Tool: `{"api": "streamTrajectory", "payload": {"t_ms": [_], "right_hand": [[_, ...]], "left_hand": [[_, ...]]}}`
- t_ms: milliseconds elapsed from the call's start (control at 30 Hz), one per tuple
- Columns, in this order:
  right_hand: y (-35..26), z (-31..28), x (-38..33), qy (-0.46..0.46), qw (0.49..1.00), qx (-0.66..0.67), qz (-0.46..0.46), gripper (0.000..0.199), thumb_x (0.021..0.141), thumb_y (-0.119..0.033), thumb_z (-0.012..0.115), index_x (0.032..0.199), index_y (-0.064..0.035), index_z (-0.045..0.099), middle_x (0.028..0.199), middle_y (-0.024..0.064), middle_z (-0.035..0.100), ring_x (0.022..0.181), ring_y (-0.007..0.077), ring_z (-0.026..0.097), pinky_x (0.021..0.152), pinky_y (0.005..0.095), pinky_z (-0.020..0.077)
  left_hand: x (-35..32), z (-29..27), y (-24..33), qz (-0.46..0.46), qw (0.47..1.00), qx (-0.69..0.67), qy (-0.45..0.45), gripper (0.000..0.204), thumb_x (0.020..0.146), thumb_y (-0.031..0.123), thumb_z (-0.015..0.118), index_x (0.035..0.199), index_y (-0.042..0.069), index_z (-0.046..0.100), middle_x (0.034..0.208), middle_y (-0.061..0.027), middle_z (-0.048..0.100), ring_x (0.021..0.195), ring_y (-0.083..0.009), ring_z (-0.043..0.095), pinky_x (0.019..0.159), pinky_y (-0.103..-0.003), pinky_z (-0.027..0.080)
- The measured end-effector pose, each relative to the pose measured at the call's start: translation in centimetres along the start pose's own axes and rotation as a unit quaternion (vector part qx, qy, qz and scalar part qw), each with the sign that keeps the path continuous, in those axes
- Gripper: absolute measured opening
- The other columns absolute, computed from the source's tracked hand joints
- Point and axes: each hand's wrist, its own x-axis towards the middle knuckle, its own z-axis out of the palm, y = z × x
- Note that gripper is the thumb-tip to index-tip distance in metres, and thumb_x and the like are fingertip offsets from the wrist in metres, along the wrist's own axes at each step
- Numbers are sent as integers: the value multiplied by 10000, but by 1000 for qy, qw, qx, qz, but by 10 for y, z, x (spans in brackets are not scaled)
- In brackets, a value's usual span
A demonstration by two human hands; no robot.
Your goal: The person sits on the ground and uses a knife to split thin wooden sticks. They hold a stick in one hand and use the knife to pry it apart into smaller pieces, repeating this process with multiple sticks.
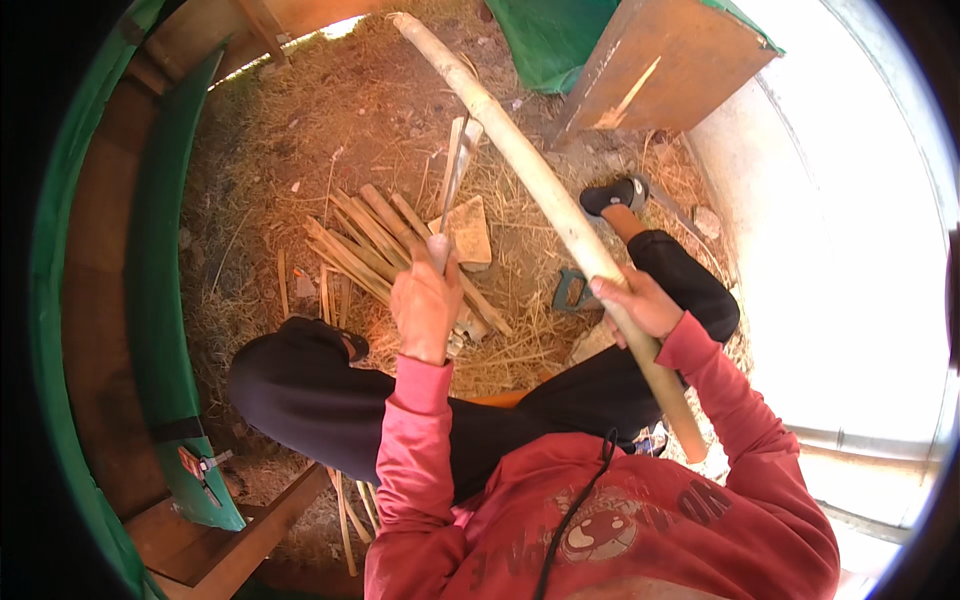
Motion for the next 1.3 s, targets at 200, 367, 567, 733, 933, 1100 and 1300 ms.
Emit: {"api": "streamTrajectory", "payload": {"t_ms": [200,367,567,733,933,1100,1300], "right_hand": [[-9,16,26,9,997,-7,-78,299,955,-263,602,1073,4,536,697,63,571,510,131,562,458,277,465],[-108,3,18,116,946,54,-299,290,961,-282,589,930,5,607,596,42,575,429,111,534,369,256,421],[-225,-35,33,94,846,27,-524,533,961,-544,468,909,-25,572,612,52,545,460,102,513,433,240,417],[-115,-29,132,98,958,-128,-239,222,929,-242,649,908,-22,637,530,7,535,399,102,511,364,277,393],[-57,-46,163,10,958,-274,-78,578,875,-488,643,1180,1,608,601,53,553,436,135,550,392,308,452],[-53,-41,128,-28,992,-118,-32,613,931,-362,639,1403,-36,421,654,10,498,489,98,489,423,253,454],[-102,-43,70,49,983,-96,-151,549,957,-335,597,1366,-6,436,696,16,500,501,87,495,417,231,458]], "left_hand": [[4,-6,-2,-71,997,3,-9,439,906,427,618,957,-8,575,692,-267,642,681,-453,648,618,-512,520],[23,5,-15,-124,992,3,2,441,911,416,610,1012,-14,602,737,-274,661,707,-449,661,648,-498,536],[59,15,-23,-136,989,-22,54,462,891,417,628,974,-37,644,761,-284,663,749,-450,665,692,-503,533],[61,3,-26,-158,987,1,20,500,890,435,627,946,-61,648,761,-292,658,720,-440,665,680,-492,536],[58,46,-63,-202,978,-13,-45,481,919,424,607,1028,-44,629,694,-230,660,582,-357,659,561,-483,534],[55,73,-55,-149,988,-45,11,428,925,396,620,1030,-20,623,676,-167,659,518,-236,640,486,-393,537],[115,38,-39,-257,957,-130,17,503,912,458,608,950,-41,655,787,-256,674,694,-372,683,670,-470,546]]}}
